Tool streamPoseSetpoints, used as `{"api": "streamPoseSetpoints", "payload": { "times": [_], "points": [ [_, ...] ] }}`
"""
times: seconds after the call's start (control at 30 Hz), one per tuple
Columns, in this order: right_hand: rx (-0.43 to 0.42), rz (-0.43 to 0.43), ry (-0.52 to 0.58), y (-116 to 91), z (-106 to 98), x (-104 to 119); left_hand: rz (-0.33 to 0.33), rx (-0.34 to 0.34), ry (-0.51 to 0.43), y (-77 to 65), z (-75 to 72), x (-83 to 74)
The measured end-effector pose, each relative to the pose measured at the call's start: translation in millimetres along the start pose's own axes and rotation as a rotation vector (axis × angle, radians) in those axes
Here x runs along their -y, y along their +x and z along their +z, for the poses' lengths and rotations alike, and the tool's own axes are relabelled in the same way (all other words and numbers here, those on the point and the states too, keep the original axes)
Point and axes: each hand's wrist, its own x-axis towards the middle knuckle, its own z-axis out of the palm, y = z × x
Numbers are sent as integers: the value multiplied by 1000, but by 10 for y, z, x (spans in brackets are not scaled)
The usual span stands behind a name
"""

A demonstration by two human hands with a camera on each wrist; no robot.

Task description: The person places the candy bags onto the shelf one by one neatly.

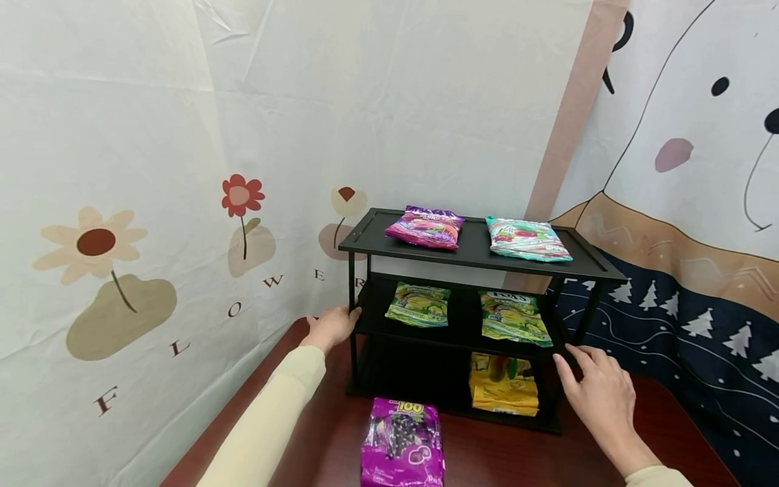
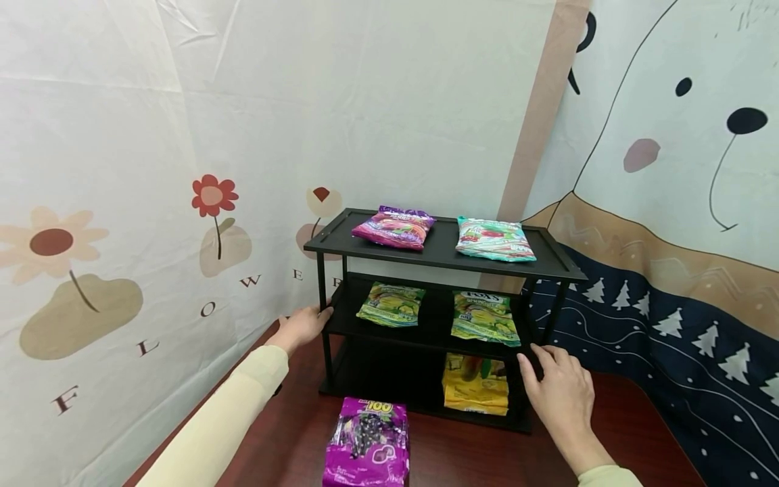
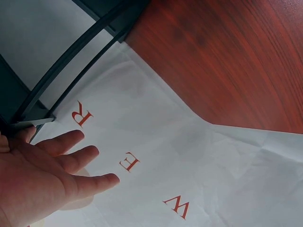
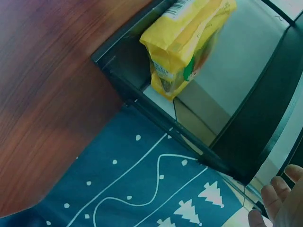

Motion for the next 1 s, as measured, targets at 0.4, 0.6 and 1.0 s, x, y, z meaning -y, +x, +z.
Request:
{"api": "streamPoseSetpoints", "payload": {
  "times": [0.4, 0.6, 1.0],
  "points": [
    [44, 98, -6, 59, -19, -94, -1, 1, 5, 29, 21, 19],
    [59, 151, -19, 78, -28, -132, -1, -1, -1, 33, 32, 27],
    [292, 311, -25, 206, -17, -241, -3, -1, -6, 43, 30, 29]
  ]
}}
